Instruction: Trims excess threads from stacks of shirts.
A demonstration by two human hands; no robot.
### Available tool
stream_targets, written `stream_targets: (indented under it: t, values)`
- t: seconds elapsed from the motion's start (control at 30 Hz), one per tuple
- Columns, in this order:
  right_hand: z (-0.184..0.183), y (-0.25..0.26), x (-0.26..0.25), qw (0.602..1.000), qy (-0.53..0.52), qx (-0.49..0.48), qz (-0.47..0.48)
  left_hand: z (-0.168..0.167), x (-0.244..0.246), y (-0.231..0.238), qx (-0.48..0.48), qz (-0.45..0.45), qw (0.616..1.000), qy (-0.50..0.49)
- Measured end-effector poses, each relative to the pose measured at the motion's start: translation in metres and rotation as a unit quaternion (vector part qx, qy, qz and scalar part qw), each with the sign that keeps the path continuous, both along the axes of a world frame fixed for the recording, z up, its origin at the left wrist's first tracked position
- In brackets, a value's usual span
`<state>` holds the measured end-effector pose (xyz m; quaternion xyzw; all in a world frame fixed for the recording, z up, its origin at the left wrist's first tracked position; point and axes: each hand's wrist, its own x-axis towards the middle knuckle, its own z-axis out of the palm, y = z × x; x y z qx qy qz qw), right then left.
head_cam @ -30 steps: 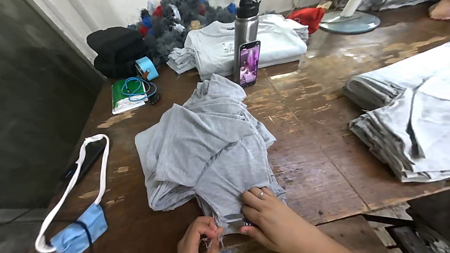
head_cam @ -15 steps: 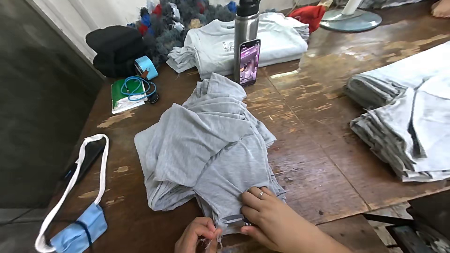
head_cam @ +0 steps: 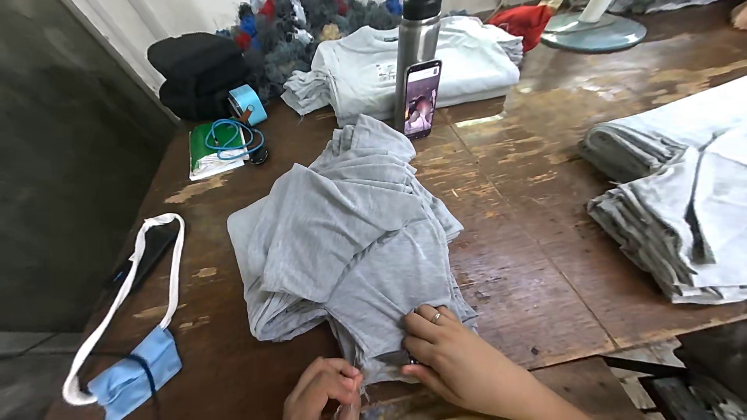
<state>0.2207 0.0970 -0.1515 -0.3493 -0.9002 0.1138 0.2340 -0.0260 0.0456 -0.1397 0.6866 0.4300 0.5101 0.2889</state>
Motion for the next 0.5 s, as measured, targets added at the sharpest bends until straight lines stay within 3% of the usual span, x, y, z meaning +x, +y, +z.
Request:
stream_targets:
  t: [0.37, 0.5]
  values:
    - [0.000, -0.005, -0.016, 0.995, -0.048, 0.065, -0.063, -0.002, 0.009, 0.003, 0.028, -0.019, 0.999, -0.023]
    - [0.000, -0.004, -0.013, 0.997, -0.047, 0.047, -0.046, -0.004, 0.011, 0.004, 0.048, -0.010, 0.998, -0.039]
